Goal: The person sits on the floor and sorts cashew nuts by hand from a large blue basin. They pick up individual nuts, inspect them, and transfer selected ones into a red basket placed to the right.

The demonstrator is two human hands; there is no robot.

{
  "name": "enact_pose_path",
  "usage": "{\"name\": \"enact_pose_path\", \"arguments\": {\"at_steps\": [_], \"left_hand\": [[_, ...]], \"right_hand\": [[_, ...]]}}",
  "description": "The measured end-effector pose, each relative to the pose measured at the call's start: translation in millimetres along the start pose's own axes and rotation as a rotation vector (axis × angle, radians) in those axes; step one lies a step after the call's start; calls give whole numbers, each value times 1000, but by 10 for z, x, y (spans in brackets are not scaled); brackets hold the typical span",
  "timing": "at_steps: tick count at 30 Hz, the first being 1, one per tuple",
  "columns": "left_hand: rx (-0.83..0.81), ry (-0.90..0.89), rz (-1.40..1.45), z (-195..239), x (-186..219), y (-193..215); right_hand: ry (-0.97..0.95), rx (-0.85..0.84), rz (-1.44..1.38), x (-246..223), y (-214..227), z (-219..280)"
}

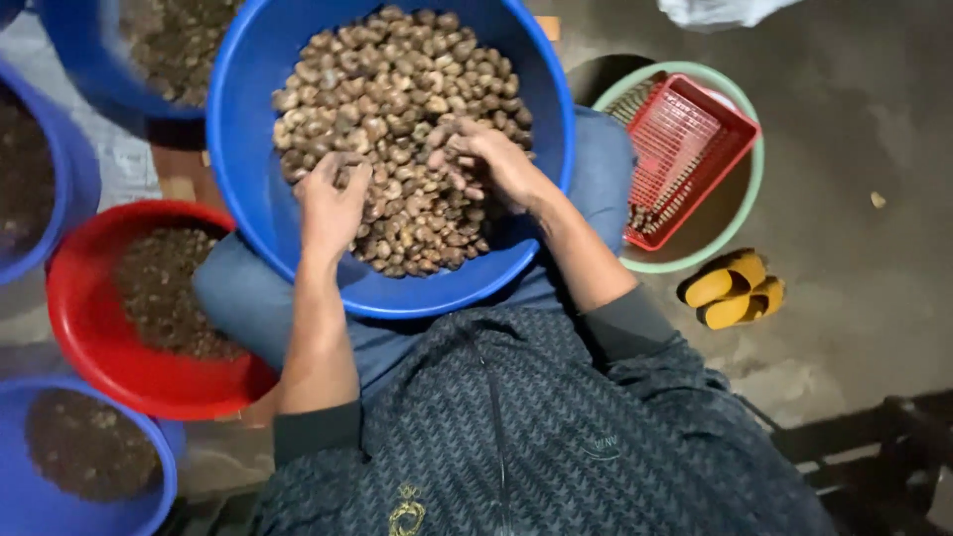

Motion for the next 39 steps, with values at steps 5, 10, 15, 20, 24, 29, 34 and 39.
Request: {"name": "enact_pose_path", "arguments": {"at_steps": [5,10,15,20,24,29,34,39], "left_hand": [[-225,86,-140,132,364,-53],[-298,148,-337,126,266,-90],[-334,129,-367,160,273,-102],[-342,64,-379,134,93,-130],[-322,45,-299,139,-76,-145],[-293,40,-380,141,-67,-182],[-261,77,-425,104,-13,-181],[-308,97,-401,85,-165,-275]], "right_hand": [[260,143,291,42,229,-152],[356,318,1067,47,244,-264],[109,137,1594,524,394,-514],[42,-30,1738,513,123,-196],[-17,-112,1765,664,138,-58],[335,-1,1709,255,97,149],[622,263,1762,-101,393,-196],[588,374,1769,-194,570,-512]]}}
Point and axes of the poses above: each hand's wrist, its own z-axis away from the middle knuckle, its own y-axis out of the back of the hand, x = y × z, the point moved 5 cm from there along -z, towards the middle knuckle, and after that the axes turned 6 degrees about x, right-handed, at the moved point
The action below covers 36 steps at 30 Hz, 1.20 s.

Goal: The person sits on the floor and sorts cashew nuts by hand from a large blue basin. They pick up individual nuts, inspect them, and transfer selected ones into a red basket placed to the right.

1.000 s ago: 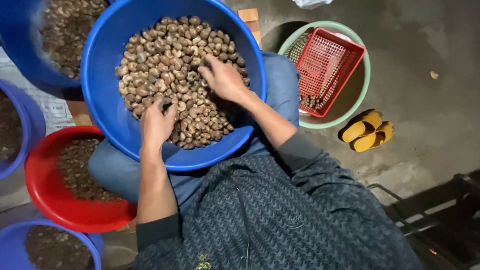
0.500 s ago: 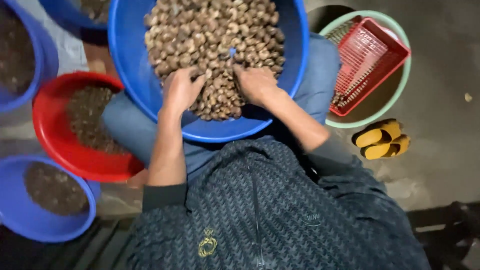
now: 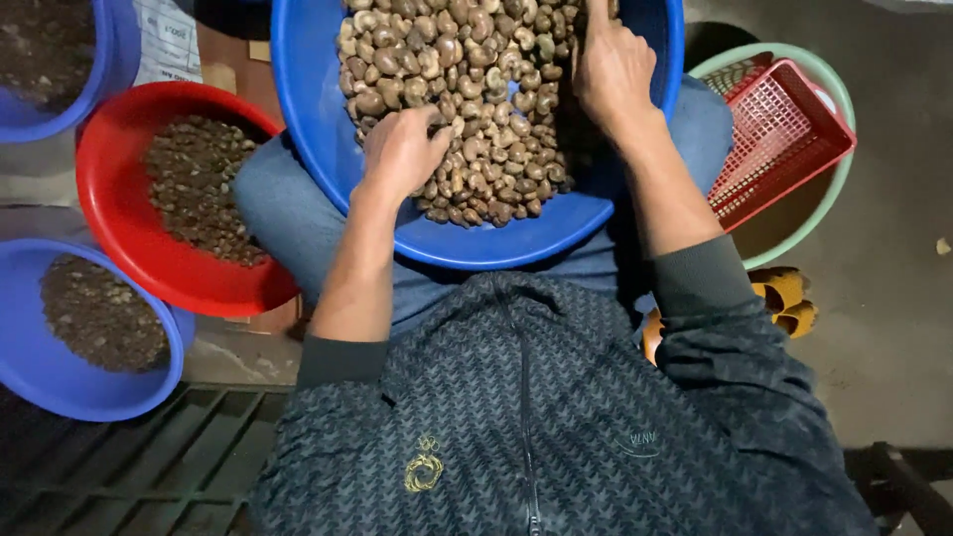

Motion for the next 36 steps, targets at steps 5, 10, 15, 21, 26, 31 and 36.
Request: {"name": "enact_pose_path", "arguments": {"at_steps": [5,10,15,21,26,31,36], "left_hand": [[14,-34,-36,-14,5,-4],[-35,-16,-64,-52,20,-39],[-92,-24,-64,-45,28,-70],[-148,-14,-71,-5,53,-64],[-143,-50,-58,-43,-7,-157],[-151,-43,-45,-45,12,-145],[-139,-57,-85,-36,4,-130]], "right_hand": [[2,-24,-36,-69,6,-3],[-55,-129,-391,-150,152,162],[-790,-182,-1689,-247,411,152],[-778,-59,-1939,30,296,59],[-516,45,-1224,10,271,-43],[-84,71,-571,-130,69,-17],[-76,-214,-136,-220,-170,9]]}}
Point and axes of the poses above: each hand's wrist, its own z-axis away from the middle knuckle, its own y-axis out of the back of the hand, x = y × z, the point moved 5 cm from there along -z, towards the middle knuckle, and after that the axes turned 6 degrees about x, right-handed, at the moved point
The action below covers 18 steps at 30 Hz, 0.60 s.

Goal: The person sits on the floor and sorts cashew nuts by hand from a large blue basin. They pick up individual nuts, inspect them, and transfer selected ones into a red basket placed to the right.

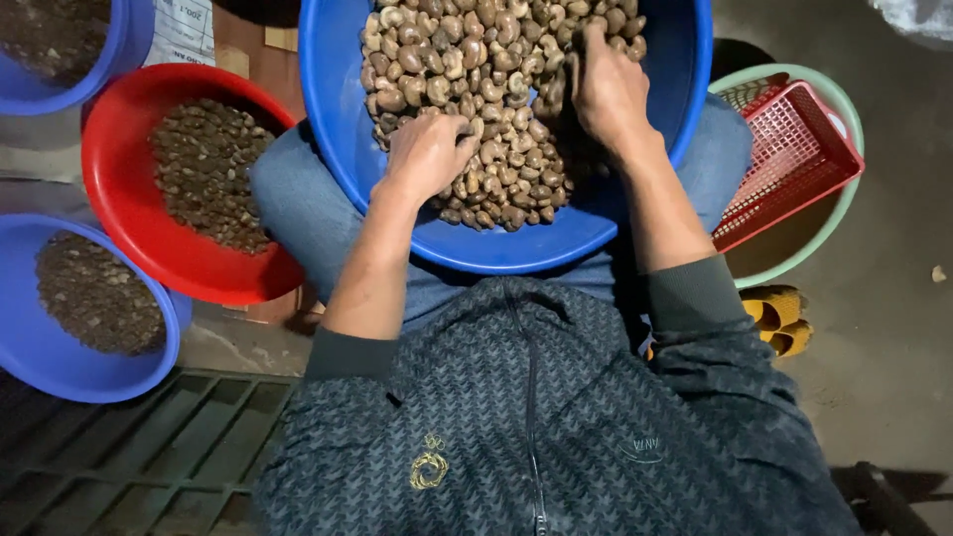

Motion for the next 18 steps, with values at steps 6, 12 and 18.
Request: {"name": "enact_pose_path", "arguments": {"at_steps": [6,12,18], "left_hand": [[-5,-16,16,-12,-12,-30],[39,-56,17,-24,-8,-35],[331,-85,149,-107,-81,251]], "right_hand": [[148,-243,-138,-174,96,235],[187,120,-166,-424,386,61],[90,-212,184,-537,-301,-193]]}}
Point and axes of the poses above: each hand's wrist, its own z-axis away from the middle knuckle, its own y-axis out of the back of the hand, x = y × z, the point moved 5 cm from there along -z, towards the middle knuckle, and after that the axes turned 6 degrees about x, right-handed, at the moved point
